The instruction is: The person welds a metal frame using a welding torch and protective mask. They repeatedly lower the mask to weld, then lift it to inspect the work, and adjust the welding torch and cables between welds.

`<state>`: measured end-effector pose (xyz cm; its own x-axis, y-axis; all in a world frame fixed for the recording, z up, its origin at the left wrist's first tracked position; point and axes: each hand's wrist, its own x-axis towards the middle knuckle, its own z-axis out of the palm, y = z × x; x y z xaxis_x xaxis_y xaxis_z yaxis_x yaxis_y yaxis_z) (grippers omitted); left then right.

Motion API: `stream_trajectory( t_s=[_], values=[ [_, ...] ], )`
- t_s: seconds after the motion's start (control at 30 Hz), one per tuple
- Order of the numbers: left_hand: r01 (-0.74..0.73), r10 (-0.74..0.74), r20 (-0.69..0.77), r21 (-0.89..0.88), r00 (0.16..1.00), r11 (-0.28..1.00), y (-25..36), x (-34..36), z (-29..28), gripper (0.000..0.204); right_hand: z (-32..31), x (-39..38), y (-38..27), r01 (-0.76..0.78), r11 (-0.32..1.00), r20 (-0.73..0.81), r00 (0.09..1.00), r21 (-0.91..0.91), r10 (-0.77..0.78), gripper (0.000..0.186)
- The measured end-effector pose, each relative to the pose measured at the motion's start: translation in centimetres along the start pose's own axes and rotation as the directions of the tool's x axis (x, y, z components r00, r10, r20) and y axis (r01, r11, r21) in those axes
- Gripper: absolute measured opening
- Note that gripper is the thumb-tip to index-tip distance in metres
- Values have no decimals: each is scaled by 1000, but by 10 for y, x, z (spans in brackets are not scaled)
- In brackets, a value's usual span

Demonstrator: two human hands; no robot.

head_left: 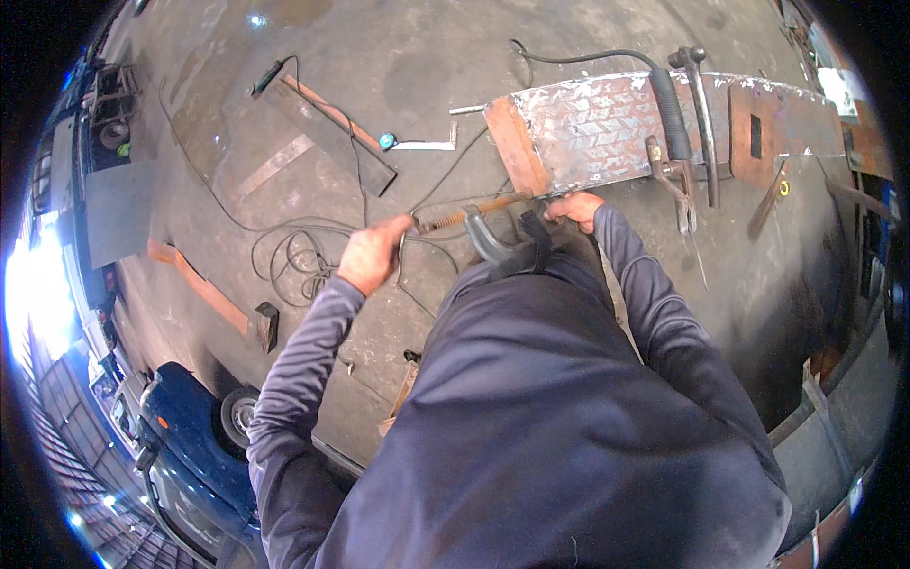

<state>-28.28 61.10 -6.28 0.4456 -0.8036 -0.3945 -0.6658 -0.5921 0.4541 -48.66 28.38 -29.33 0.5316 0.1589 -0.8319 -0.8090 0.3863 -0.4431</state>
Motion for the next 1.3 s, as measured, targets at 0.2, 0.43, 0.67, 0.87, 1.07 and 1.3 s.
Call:
stream_trajectory(
  t_s=[0.2, 0.43, 0.67, 0.87, 1.07, 1.3],
  values=[
    [427, -586, 88, -773, 805, 470, -19, -1, 42, 20, -1, 8, 20, 139, 989, -22, 990, 60, -138, 15],
    [-74, -430, 237, -803, 871, -592, 69, 1, 44, 38, 13, -15, -5, 19, 991, 10, 1000, 135, -21, 15],
    [-73, -526, 283, -827, 802, -557, 63, 24, 41, 20, -3, 12, 15, 89, 996, 2, 996, 17, -89, 13],
    [82, -447, 149, -983, 882, -166, 55, 31, 21, 25, -1, 11, 13, 97, 995, -8, 995, -18, -97, 13],
    [188, -177, 111, -837, 978, 514, 48, 42, -13, 32, -6, 19, 18, 58, 992, -3, 998, -114, -58, 12],
    [120, -145, 14, -639, 989, 760, 59, 45, -17, 36, 8, -9, -6, -12, 1000, 53, 999, 12, 11, 19]
  ],
)
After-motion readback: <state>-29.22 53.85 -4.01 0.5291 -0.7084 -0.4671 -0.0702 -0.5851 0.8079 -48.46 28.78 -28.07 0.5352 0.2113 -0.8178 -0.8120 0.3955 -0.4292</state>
